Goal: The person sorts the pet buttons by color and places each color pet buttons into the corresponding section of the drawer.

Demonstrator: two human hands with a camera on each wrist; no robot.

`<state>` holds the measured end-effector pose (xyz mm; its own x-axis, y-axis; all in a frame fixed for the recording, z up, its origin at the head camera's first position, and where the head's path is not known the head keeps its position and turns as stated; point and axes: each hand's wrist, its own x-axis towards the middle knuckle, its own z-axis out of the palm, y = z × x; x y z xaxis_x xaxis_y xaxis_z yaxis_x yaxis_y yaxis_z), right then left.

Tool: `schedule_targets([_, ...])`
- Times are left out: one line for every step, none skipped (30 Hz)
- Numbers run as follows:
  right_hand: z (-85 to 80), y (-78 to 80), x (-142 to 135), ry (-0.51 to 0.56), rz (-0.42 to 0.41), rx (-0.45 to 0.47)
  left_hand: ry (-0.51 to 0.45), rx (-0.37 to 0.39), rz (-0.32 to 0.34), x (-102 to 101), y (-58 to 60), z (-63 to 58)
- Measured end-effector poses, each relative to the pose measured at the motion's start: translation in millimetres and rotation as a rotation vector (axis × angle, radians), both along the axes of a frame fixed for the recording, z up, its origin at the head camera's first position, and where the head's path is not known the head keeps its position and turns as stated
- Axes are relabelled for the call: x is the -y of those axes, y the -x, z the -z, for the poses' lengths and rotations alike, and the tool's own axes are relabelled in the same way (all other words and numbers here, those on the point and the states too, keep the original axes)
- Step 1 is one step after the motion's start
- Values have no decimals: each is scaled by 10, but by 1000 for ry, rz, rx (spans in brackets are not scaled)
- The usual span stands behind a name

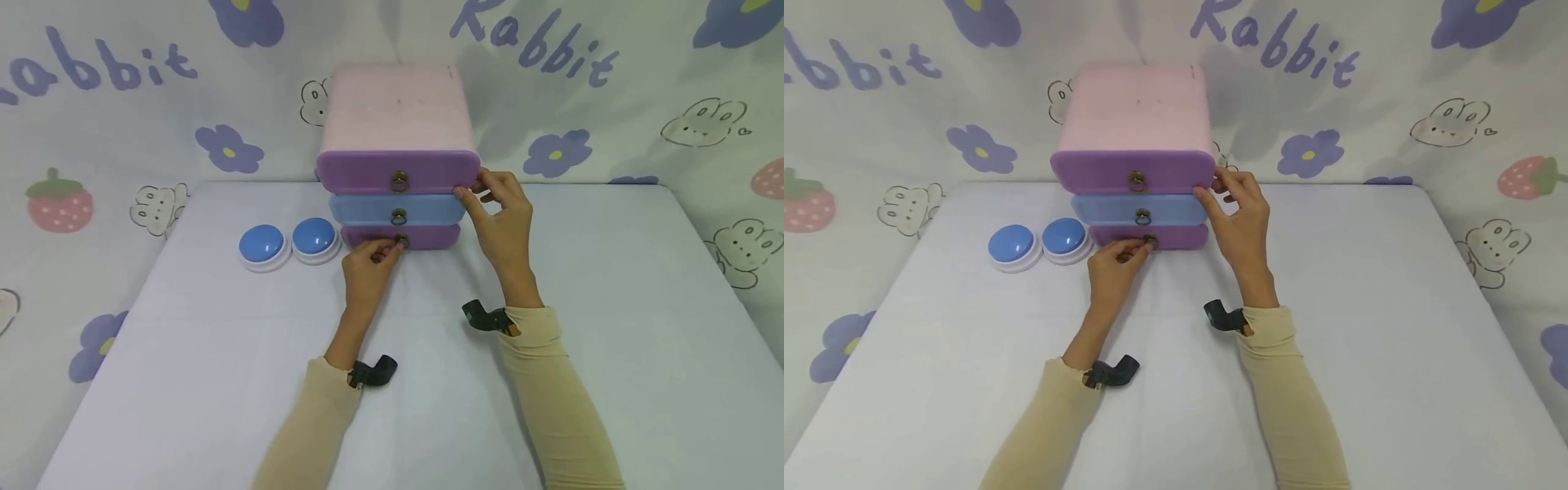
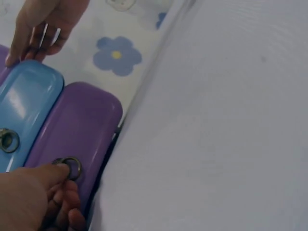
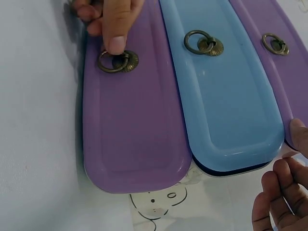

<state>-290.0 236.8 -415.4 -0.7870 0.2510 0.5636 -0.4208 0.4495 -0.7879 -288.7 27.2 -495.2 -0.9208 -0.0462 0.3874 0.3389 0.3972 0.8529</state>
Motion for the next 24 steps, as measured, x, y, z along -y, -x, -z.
schedule_targets([-7, 2, 7, -1, -1, 1, 0, 11, -7, -1, 6, 0])
schedule_targets([-11, 4, 12, 0, -3, 2, -8, 21, -11, -1, 13, 4])
schedule_targets([-15, 3, 15, 0, -2, 4, -14, 31, -15, -2, 17, 3])
schedule_targets([-16, 3, 16, -1, 0, 7, -18, 35, -18, -1, 20, 6])
schedule_targets([-17, 1, 16, -3, 2, 10, -25, 36, -19, -2, 23, 8])
schedule_targets([-17, 0, 15, -4, 3, 13, -31, 37, -19, -2, 21, 8])
schedule_targets([-15, -1, 12, -5, 5, 16, -36, 41, -20, -3, 18, 9])
schedule_targets([-12, -2, 8, -6, 8, 16, -42, 43, -19, -5, 15, 10])
schedule_targets([-10, -2, 4, -7, 11, 15, -49, 44, -17, -7, 10, 9])
schedule_targets([-9, -3, 0, -7, 12, 13, -56, 45, -14, -8, 5, 8])
schedule_targets([-8, -3, -4, -7, 12, 11, -62, 45, -12, -9, -1, 5])
schedule_targets([-8, -4, -7, -5, 11, 8, -66, 45, -13, -9, -7, 2])
schedule_targets([-8, -5, -9, -4, 9, 5, -70, 46, -13, -9, -13, -1])
schedule_targets([-8, -6, -10, -2, 5, 2, -71, 45, -15, -8, -17, -3])
schedule_targets([-7, -6, -10, -1, 1, 1, -73, 44, -17, -6, -22, -4])
schedule_targets([-7, -7, -9, 1, -4, -1, -74, 45, -21, -4, -26, -5])
schedule_targets([-5, -6, -8, -2, -10, -6, -75, 45, -24, -2, -30, -6])
schedule_targets([-3, -7, -7, -6, -16, -11, -76, 46, -26, 0, -33, -6])
schedule_targets([1, -6, -6, -11, -20, -18, -76, 47, -27, 2, -35, -5])
schedule_targets([7, -3, -5, -17, -21, -26, -77, 47, -27, 4, -37, -5])
schedule_targets([9, -2, -2, -22, -22, -34, -79, 47, -26, 6, -38, -4])
schedule_targets([15, 0, 1, -27, -22, -42, -81, 48, -26, 8, -39, -4])
schedule_targets([22, 2, 5, -33, -22, -50, -84, 49, -26, 9, -41, -4])
schedule_targets([26, 4, 9, -33, -19, -55, -85, 50, -26, 12, -42, -3])
